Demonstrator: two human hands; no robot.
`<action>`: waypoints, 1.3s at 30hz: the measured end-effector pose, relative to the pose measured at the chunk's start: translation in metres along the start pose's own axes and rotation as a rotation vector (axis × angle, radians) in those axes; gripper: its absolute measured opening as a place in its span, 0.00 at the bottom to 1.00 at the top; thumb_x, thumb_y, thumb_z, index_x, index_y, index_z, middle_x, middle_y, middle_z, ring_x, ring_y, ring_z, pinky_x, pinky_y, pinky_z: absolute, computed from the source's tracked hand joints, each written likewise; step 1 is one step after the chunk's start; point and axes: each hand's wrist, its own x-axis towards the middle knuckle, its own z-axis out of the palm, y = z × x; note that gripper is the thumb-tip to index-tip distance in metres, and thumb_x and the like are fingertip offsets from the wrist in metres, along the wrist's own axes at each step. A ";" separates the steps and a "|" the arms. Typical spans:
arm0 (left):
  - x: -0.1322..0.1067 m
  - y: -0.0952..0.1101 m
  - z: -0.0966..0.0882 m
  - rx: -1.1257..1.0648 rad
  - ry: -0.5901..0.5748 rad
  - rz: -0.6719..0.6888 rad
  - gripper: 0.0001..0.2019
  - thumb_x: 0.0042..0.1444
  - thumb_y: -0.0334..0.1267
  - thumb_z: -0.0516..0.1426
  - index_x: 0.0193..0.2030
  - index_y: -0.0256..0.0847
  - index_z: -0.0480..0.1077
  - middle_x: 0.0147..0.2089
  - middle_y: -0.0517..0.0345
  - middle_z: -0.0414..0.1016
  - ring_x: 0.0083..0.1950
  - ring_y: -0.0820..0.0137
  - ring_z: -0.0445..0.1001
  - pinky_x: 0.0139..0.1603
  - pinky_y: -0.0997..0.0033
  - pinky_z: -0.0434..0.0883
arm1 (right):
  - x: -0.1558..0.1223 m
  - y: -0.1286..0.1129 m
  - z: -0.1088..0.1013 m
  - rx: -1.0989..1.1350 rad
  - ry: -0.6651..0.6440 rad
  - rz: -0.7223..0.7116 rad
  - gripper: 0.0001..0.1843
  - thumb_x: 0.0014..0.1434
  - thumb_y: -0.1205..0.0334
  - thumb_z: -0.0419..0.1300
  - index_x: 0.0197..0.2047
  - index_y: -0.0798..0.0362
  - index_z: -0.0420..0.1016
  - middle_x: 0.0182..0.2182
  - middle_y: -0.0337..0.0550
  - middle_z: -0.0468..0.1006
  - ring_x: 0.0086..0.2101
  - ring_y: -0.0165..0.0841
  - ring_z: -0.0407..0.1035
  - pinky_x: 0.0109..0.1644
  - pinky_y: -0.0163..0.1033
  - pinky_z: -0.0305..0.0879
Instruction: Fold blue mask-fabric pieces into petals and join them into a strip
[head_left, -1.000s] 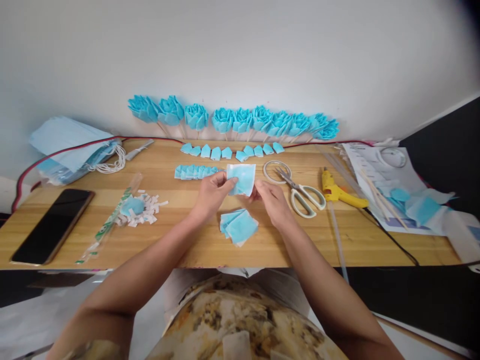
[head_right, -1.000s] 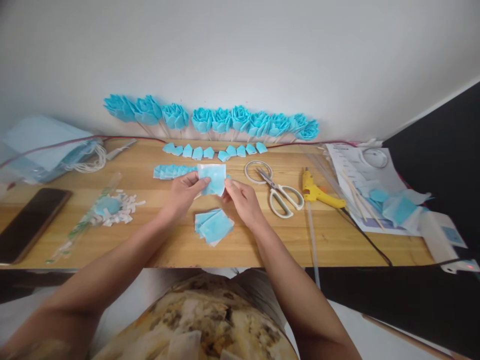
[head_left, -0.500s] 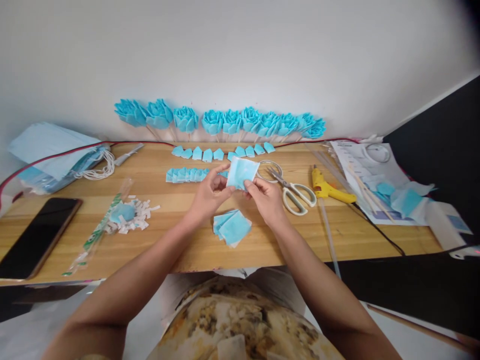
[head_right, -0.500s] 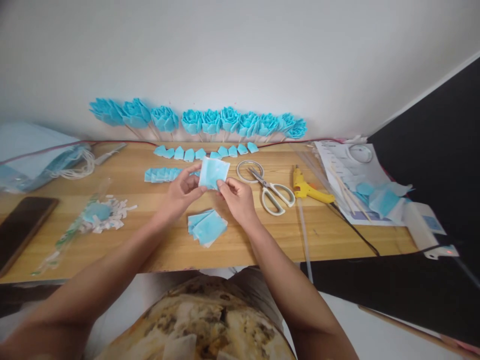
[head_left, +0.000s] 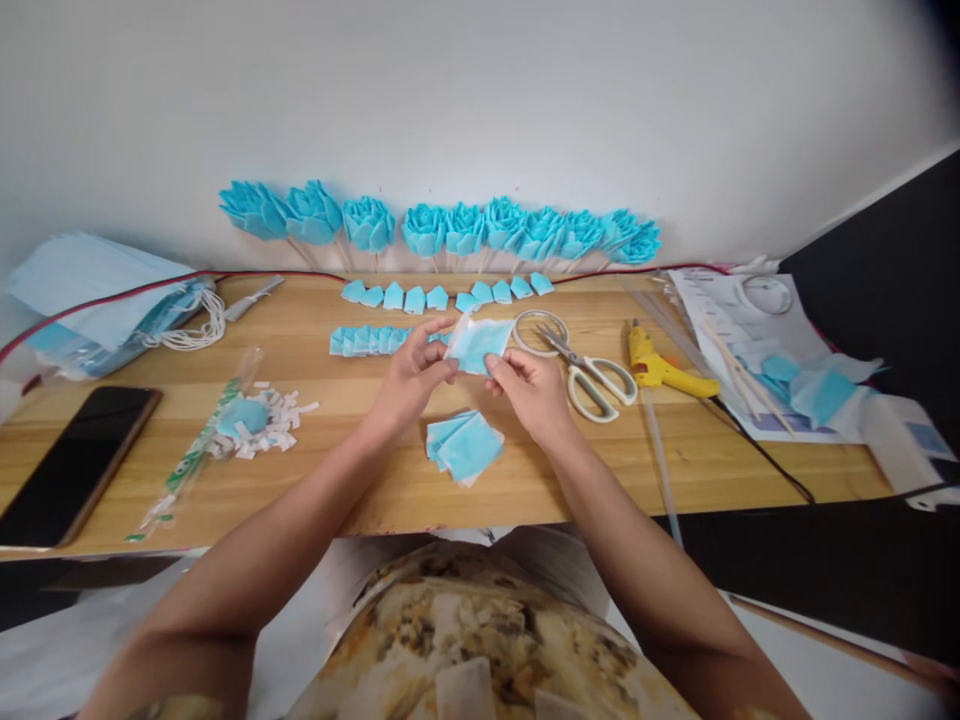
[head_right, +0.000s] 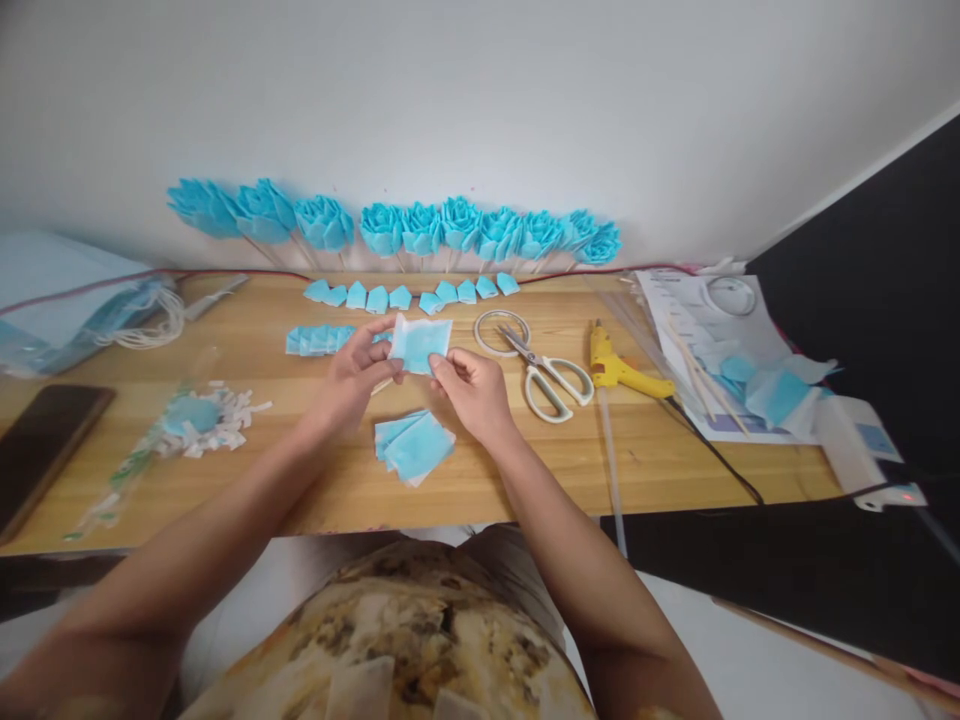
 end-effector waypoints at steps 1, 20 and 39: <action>0.000 0.000 0.000 -0.019 -0.007 -0.010 0.25 0.52 0.33 0.61 0.58 0.41 0.67 0.28 0.65 0.71 0.31 0.73 0.69 0.39 0.68 0.67 | 0.000 0.001 0.000 0.006 -0.003 0.003 0.19 0.60 0.54 0.60 0.21 0.51 0.68 0.18 0.36 0.73 0.22 0.28 0.66 0.30 0.34 0.61; -0.001 0.001 0.002 0.005 -0.038 -0.112 0.19 0.58 0.56 0.59 0.34 0.40 0.70 0.26 0.60 0.68 0.30 0.71 0.66 0.37 0.69 0.66 | 0.003 0.012 0.000 0.140 0.019 0.039 0.19 0.61 0.50 0.61 0.23 0.51 0.72 0.21 0.36 0.76 0.24 0.28 0.69 0.32 0.35 0.65; -0.009 -0.001 0.004 0.945 0.089 0.575 0.09 0.61 0.37 0.58 0.41 0.46 0.80 0.26 0.58 0.71 0.33 0.65 0.70 0.43 0.63 0.61 | -0.005 0.001 0.003 -0.161 0.136 -0.108 0.18 0.63 0.54 0.58 0.23 0.51 0.68 0.20 0.36 0.72 0.24 0.29 0.65 0.31 0.36 0.59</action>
